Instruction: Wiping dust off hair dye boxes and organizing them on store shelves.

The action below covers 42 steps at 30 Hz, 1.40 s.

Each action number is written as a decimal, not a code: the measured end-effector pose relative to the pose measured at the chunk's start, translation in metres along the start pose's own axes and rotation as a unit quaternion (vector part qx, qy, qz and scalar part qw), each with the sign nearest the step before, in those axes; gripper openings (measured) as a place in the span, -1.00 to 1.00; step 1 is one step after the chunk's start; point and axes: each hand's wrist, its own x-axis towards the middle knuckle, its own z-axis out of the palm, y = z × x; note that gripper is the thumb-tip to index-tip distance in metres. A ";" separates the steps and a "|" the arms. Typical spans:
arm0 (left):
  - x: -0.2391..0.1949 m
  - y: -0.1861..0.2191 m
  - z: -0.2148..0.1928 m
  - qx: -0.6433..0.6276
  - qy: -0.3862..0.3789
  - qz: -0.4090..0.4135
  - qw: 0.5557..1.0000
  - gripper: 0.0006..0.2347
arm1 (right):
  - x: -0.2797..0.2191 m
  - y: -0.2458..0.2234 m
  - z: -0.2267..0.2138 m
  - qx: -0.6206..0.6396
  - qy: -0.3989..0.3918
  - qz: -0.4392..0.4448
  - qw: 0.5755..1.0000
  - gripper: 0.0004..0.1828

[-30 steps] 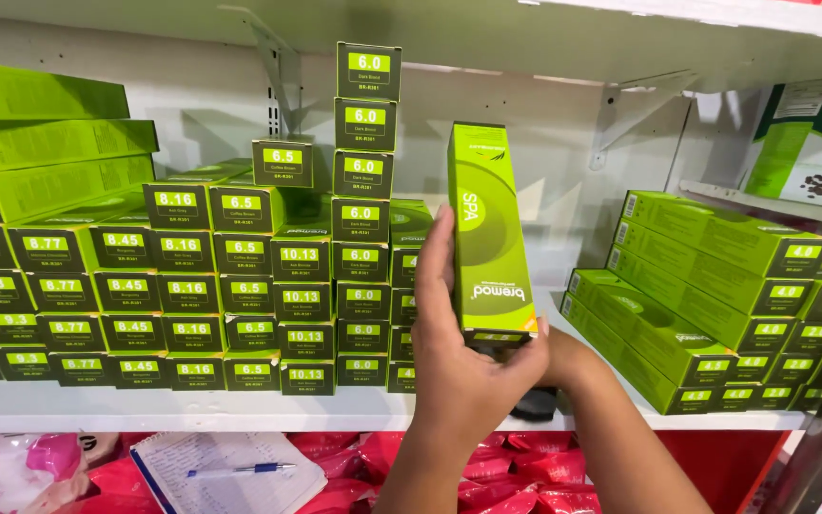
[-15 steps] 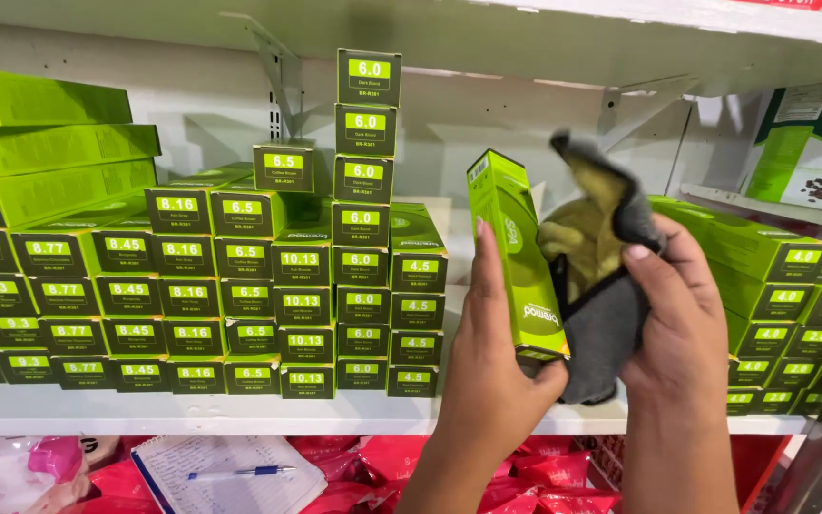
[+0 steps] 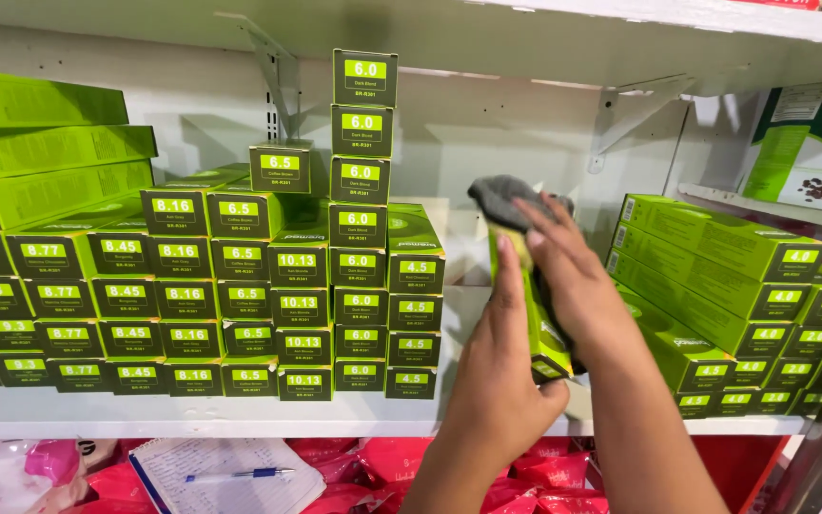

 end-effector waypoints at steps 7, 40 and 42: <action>0.001 -0.006 -0.013 0.003 0.003 -0.003 1.000 0.09 | -0.016 -0.001 0.008 0.082 -0.056 -0.019 0.995 -0.56; 0.011 -0.025 0.034 -0.317 0.112 0.008 0.942 -0.61 | -0.051 0.005 0.008 0.442 0.170 0.075 0.878 -0.50; 0.014 -0.017 0.027 -0.326 0.107 -0.062 0.937 -0.72 | -0.053 0.013 0.006 0.427 0.159 0.034 0.889 -0.53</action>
